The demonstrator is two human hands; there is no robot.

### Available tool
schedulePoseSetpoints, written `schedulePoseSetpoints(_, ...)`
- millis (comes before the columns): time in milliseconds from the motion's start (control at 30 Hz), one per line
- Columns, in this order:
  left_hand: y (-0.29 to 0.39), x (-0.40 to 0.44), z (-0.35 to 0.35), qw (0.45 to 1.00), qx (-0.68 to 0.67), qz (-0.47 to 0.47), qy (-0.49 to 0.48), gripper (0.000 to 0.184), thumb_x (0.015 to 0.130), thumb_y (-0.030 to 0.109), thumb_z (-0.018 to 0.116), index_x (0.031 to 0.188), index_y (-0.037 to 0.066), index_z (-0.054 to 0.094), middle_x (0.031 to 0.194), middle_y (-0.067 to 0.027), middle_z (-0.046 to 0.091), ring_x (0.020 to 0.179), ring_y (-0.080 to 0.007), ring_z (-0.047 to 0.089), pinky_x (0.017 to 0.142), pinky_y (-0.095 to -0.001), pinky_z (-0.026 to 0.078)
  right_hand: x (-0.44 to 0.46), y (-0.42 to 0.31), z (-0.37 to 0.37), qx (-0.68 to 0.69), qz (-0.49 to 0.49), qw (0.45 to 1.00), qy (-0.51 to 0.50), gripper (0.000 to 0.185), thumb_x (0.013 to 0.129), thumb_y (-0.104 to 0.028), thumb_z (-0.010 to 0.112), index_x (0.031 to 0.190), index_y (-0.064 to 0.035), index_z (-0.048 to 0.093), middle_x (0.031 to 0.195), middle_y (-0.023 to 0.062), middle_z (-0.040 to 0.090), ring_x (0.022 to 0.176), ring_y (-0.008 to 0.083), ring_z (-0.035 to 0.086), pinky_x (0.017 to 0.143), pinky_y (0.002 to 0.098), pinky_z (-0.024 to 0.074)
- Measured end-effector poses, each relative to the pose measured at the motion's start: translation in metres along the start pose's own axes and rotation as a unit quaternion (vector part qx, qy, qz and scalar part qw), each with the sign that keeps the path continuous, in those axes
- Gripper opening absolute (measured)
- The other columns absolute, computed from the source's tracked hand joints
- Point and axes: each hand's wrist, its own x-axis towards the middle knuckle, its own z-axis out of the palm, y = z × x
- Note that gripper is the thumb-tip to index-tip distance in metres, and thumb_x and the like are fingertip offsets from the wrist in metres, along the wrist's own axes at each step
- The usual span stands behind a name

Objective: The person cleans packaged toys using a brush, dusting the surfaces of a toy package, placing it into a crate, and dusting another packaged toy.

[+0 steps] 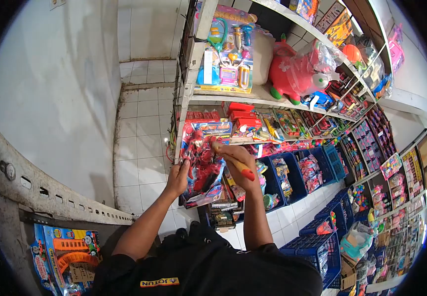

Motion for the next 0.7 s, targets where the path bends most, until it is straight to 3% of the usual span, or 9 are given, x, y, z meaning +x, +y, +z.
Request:
schedulePoseSetpoints(200,0.0,-0.003,0.004,0.998,0.04,0.021,-0.042,0.044,0.104,0.037,0.042,0.073,0.006,0.048,0.064,0.0046,0.04,0.064,-0.0077,0.036,0.057,-0.0298,0.033,0.012,-0.004,0.01,0.043,0.056,0.989,0.126,0.028,0.085,0.005,0.066,0.113,0.0022,0.063,0.107,0.0126,0.067,0.1,0.017,0.064,0.089,0.0285,0.0493)
schedulePoseSetpoints(433,0.007,-0.005,0.001,0.999,0.037,0.013,-0.024,0.046,0.104,0.037,0.042,0.072,0.005,0.048,0.063,0.0041,0.039,0.063,-0.0079,0.035,0.056,-0.0297,0.032,0.007,-0.019,0.027,0.11,0.084,0.984,0.11,0.034,0.086,0.003,0.066,0.119,-0.001,0.061,0.11,0.0084,0.065,0.102,0.0138,0.061,0.088,0.0282,0.0497)
schedulePoseSetpoints(600,0.001,0.0,0.0,1.0,0.017,-0.016,0.011,0.047,0.104,0.039,0.041,0.075,0.002,0.05,0.065,0.0031,0.041,0.065,-0.008,0.035,0.057,-0.03,0.033,-0.006,-0.012,0.03,0.115,0.11,0.984,0.083,0.028,0.085,0.003,0.067,0.113,-0.0007,0.065,0.108,0.0108,0.067,0.104,0.0153,0.061,0.091,0.0281,0.0473)
schedulePoseSetpoints(700,0.004,0.001,0.006,0.998,-0.013,-0.053,0.019,0.044,0.103,0.038,0.043,0.087,0.0,0.058,0.069,-0.0026,0.052,0.068,-0.0117,0.045,0.06,-0.0338,0.039,-0.018,0.004,0.04,0.034,-0.077,0.995,0.051,0.031,0.081,0.004,0.068,0.111,-0.0056,0.068,0.108,0.0113,0.069,0.107,0.0253,0.063,0.097,0.0357,0.0466)
